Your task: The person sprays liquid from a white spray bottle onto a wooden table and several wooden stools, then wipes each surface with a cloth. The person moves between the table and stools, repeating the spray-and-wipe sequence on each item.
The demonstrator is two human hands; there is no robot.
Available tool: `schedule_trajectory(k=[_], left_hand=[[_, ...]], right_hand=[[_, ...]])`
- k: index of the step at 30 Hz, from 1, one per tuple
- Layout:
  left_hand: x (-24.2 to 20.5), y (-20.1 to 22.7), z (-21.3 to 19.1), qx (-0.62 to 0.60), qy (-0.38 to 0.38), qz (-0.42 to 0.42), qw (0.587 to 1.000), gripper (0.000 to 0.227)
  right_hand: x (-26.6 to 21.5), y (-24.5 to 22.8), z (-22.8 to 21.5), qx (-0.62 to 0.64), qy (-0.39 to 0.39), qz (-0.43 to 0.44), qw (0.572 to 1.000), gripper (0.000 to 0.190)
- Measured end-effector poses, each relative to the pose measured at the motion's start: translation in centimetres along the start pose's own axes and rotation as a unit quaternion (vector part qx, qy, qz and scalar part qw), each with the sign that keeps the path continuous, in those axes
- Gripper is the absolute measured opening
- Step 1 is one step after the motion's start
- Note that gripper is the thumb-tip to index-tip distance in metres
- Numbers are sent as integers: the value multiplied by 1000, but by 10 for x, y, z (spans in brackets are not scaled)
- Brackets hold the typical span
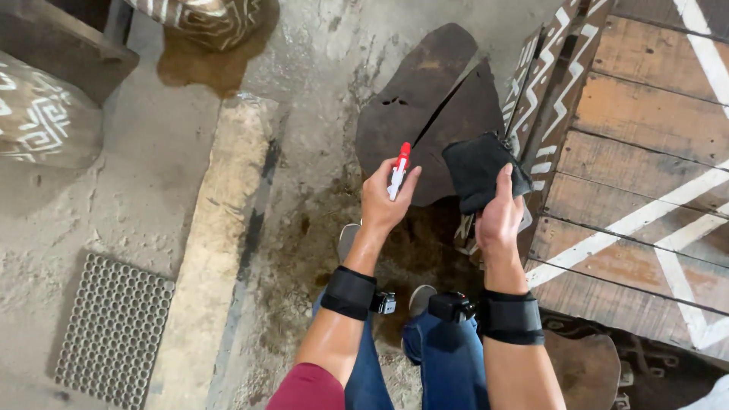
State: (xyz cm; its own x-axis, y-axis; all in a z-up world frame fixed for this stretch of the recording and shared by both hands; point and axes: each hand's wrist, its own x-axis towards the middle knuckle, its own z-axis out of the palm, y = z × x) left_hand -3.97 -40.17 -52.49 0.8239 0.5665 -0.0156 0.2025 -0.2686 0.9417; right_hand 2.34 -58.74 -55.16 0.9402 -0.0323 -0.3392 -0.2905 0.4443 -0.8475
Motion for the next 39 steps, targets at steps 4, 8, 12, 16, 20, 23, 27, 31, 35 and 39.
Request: schedule_trajectory(k=[4, 8, 12, 16, 20, 23, 27, 31, 35, 39], left_hand=[[13, -29, 11, 36, 9, -14, 999, 32], [28, -39, 12, 56, 18, -11, 998, 38], [32, -49, 15, 68, 9, -33, 997, 39], [36, -56, 20, 70, -9, -62, 996, 39], [47, -62, 21, 104, -22, -80, 991, 41], [51, -53, 13, 114, -49, -86, 989, 44], [59, -34, -7, 55, 2, -17, 998, 44], [70, -33, -17, 23, 42, -71, 996, 37], [80, -46, -21, 16, 68, -76, 995, 33], [87, -54, -26, 16, 83, -58, 995, 31]], right_hand=[[14, 23, -8, -7, -4, -3, 1000, 49], [28, 38, -5, -28, -25, -16, 999, 48], [38, 41, 0, -86, -29, -31, 995, 49], [58, 59, 4, -90, -22, -20, 995, 49], [80, 67, 15, -136, -56, -54, 988, 47], [103, 70, 17, -240, -45, -96, 965, 47], [152, 73, 33, -426, 20, -142, 893, 46], [190, 101, 64, -515, -12, -150, 844, 50], [191, 146, 88, -740, -145, -133, 643, 73], [180, 163, 90, -800, -197, -116, 555, 83]])
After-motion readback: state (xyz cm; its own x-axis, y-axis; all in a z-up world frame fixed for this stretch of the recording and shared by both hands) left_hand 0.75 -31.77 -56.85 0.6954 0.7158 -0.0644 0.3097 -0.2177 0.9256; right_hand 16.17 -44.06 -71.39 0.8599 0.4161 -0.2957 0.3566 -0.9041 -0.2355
